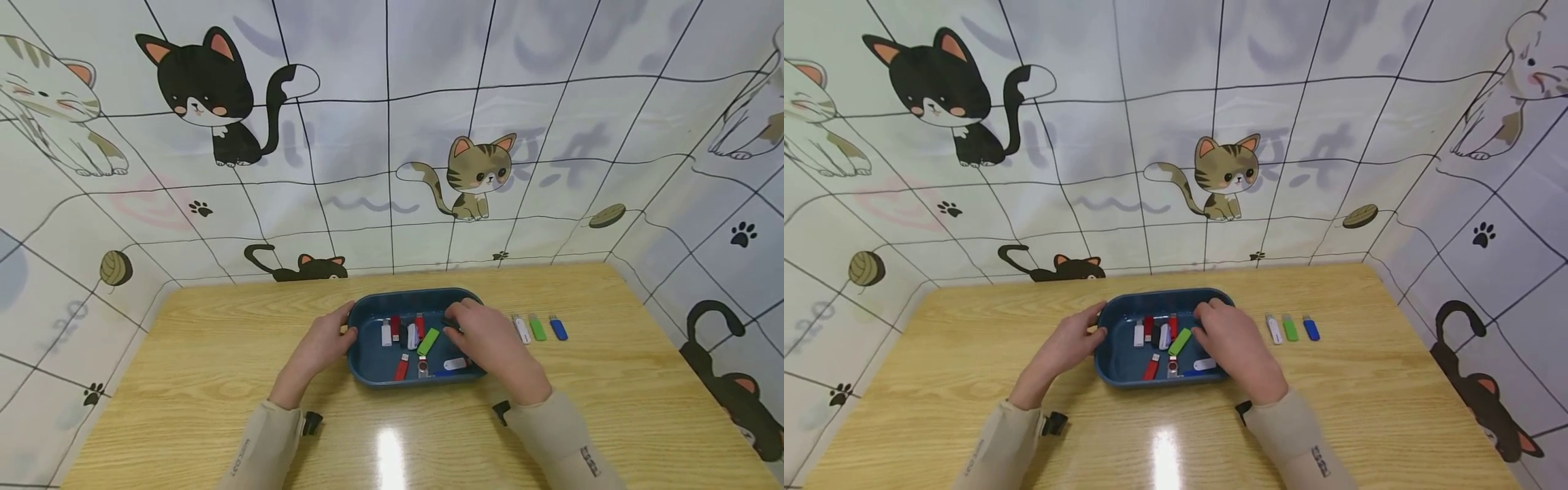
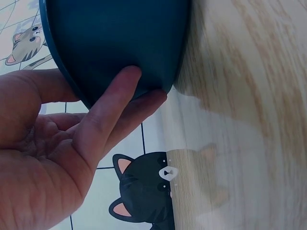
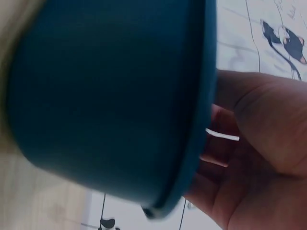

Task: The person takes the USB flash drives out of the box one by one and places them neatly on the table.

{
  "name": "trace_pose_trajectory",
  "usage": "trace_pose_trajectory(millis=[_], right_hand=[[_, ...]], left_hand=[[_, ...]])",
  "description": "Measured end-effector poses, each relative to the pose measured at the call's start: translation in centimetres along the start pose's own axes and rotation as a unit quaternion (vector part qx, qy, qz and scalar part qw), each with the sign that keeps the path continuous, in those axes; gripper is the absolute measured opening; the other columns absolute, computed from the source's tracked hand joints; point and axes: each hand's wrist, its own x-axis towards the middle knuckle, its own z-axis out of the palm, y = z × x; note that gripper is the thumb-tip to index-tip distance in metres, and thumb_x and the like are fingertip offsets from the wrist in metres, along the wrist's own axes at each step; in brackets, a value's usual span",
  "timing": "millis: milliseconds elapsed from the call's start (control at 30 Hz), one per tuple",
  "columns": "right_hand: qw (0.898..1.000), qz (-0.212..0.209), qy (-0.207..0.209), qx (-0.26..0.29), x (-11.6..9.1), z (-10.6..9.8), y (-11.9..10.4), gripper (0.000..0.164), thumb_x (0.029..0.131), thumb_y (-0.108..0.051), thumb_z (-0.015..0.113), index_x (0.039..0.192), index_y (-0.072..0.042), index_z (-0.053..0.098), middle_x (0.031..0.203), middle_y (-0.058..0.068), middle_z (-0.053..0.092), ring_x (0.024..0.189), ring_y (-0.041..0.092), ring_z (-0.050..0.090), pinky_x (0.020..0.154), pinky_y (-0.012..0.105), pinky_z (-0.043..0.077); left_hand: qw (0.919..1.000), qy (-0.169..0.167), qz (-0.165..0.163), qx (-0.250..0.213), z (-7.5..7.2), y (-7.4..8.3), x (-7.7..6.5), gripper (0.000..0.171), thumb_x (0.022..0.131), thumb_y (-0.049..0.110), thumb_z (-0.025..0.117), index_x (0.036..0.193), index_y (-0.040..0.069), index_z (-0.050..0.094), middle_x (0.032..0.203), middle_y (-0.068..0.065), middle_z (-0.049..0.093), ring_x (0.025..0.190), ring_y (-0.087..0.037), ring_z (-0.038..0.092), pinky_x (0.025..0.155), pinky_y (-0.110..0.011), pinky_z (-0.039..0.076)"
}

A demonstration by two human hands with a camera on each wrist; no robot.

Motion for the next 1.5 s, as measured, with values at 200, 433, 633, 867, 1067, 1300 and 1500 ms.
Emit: trace_pose_trajectory(millis=[200, 433, 633, 867, 1067, 1300, 1500], right_hand=[[0.999, -0.007, 0.025, -0.022, 0.2, 1.3, -0.7, 0.027, 0.092, -0.019, 0.080, 0.110, 0.000, 0.072, 0.097, 0.010, 0.069, 0.083, 0.021, 0.066, 0.072, 0.038, 0.059], [0.997, -0.007, 0.061, -0.054, 1.3, 2.5, -0.5, 0.028, 0.091, -0.014, 0.080, 0.107, 0.005, 0.069, 0.091, 0.015, 0.066, 0.075, 0.025, 0.064, 0.066, 0.041, 0.059], [0.996, 0.005, 0.032, -0.080, 2.1, 3.2, -0.1, 0.023, 0.090, -0.013, 0.080, 0.097, 0.005, 0.068, 0.084, 0.016, 0.063, 0.073, 0.028, 0.063, 0.066, 0.044, 0.059], [0.995, 0.026, 0.002, -0.097, 2.8, 3.7, 0.1, 0.012, 0.094, -0.006, 0.071, 0.094, 0.006, 0.069, 0.083, 0.018, 0.062, 0.072, 0.031, 0.061, 0.067, 0.046, 0.058], [0.994, 0.045, -0.021, -0.101, 3.1, 4.1, 0.1, 0.011, 0.098, -0.001, 0.065, 0.098, 0.008, 0.071, 0.086, 0.022, 0.063, 0.075, 0.032, 0.063, 0.070, 0.047, 0.059], [0.993, 0.046, -0.028, -0.106, 3.2, 4.3, 0.3, 0.012, 0.098, -0.001, 0.066, 0.102, 0.009, 0.072, 0.090, 0.024, 0.065, 0.079, 0.034, 0.066, 0.074, 0.049, 0.060], [0.993, 0.045, -0.028, -0.103, 3.4, 4.3, 0.2, 0.012, 0.098, 0.000, 0.065, 0.102, 0.009, 0.072, 0.091, 0.024, 0.065, 0.079, 0.033, 0.066, 0.074, 0.049, 0.060]], left_hand=[[1.0000, -0.001, -0.005, -0.001, 0.3, -0.2, 0.1, 0.059, 0.102, 0.008, 0.059, 0.156, -0.005, 0.039, 0.142, -0.029, 0.058, 0.123, -0.039, 0.064, 0.086, -0.042, 0.060], [1.0000, -0.002, -0.007, 0.000, 0.2, -0.2, 0.1, 0.059, 0.102, 0.008, 0.059, 0.156, -0.004, 0.039, 0.142, -0.029, 0.057, 0.117, -0.035, 0.067, 0.079, -0.037, 0.060], [1.0000, -0.003, -0.007, 0.004, 0.2, 0.0, 0.1, 0.059, 0.102, 0.008, 0.060, 0.156, -0.004, 0.040, 0.142, -0.029, 0.058, 0.121, -0.037, 0.065, 0.081, -0.038, 0.060], [1.0000, -0.002, -0.004, -0.005, 0.1, 0.0, 0.1, 0.059, 0.102, 0.007, 0.059, 0.156, -0.005, 0.039, 0.142, -0.030, 0.058, 0.119, -0.038, 0.066, 0.080, -0.038, 0.061], [1.0000, -0.002, -0.003, -0.002, 0.2, -0.1, 0.0, 0.059, 0.101, 0.007, 0.059, 0.155, -0.005, 0.040, 0.142, -0.029, 0.057, 0.120, -0.037, 0.066, 0.080, -0.038, 0.060], [1.0000, 0.000, 0.001, -0.003, 0.3, -0.1, 0.0, 0.059, 0.101, 0.008, 0.059, 0.155, -0.005, 0.040, 0.141, -0.029, 0.058, 0.121, -0.039, 0.065, 0.084, -0.041, 0.061], [1.0000, 0.003, 0.000, -0.002, 0.2, -0.1, 0.0, 0.059, 0.101, 0.007, 0.059, 0.155, -0.005, 0.040, 0.141, -0.029, 0.058, 0.121, -0.039, 0.065, 0.086, -0.042, 0.060]])
